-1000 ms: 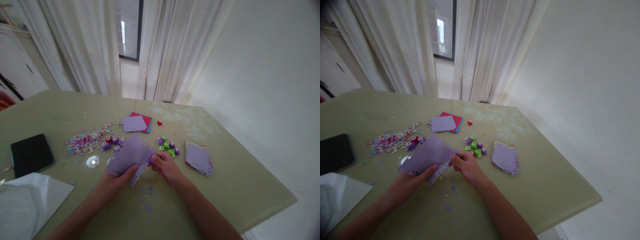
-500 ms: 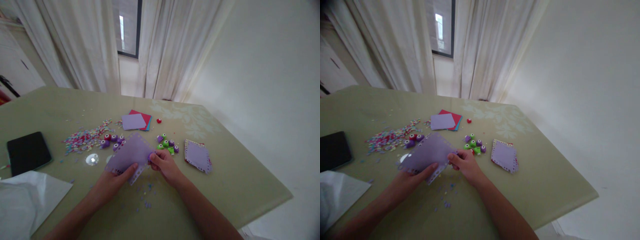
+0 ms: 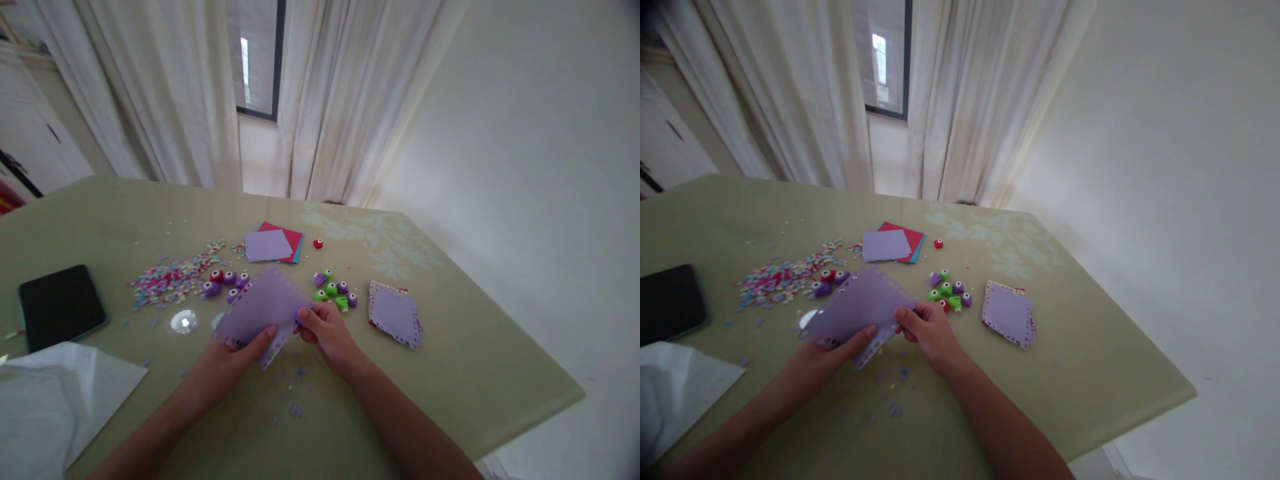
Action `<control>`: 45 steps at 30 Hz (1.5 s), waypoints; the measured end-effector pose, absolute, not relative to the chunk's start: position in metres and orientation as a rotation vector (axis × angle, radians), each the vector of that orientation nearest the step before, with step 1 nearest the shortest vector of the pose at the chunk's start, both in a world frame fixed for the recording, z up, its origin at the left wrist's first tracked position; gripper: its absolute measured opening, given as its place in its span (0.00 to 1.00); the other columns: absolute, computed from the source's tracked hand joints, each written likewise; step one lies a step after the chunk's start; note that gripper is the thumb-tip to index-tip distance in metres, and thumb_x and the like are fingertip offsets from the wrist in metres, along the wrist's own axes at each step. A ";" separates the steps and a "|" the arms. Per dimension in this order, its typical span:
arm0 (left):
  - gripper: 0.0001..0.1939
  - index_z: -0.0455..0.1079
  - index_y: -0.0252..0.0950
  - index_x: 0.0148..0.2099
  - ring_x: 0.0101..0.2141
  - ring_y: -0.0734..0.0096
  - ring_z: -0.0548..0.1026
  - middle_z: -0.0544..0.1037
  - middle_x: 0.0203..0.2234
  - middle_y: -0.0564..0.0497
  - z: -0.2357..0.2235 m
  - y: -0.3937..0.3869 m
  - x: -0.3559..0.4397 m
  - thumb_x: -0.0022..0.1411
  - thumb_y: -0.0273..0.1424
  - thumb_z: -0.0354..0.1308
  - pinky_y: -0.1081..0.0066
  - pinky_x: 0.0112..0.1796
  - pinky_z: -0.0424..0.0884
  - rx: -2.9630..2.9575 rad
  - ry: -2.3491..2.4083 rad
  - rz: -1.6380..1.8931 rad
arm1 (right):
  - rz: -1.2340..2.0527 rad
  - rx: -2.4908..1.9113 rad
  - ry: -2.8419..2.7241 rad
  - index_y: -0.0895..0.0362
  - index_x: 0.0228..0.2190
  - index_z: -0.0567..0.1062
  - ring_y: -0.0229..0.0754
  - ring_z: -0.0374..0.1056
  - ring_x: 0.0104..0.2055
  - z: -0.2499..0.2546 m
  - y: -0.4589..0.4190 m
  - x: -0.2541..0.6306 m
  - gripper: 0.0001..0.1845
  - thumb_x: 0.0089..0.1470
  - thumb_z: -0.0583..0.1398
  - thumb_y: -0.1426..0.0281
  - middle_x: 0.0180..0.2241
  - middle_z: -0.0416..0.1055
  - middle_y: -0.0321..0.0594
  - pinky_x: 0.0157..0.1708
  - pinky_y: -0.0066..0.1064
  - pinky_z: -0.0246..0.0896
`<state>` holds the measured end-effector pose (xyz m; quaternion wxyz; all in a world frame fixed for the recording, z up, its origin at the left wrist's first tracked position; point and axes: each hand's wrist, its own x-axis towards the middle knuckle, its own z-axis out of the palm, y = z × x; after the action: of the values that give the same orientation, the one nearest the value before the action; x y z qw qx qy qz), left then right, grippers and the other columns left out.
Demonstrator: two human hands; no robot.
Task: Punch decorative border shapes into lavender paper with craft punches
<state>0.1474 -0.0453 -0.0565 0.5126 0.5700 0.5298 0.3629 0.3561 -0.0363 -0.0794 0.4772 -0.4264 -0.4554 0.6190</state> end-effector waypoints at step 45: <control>0.23 0.82 0.38 0.49 0.57 0.45 0.83 0.88 0.52 0.44 -0.066 -0.036 0.138 0.64 0.50 0.66 0.49 0.64 0.72 1.344 1.417 0.926 | 1.460 -0.959 -0.782 0.57 0.42 0.88 0.37 0.72 0.32 -0.063 -0.028 0.371 0.29 0.48 0.76 0.48 0.37 0.81 0.43 0.28 0.26 0.63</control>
<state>0.1376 -0.0361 -0.0659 0.4707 0.5487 0.5783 0.3780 0.3707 -0.0284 -0.0631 0.5762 -0.4095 -0.3341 0.6235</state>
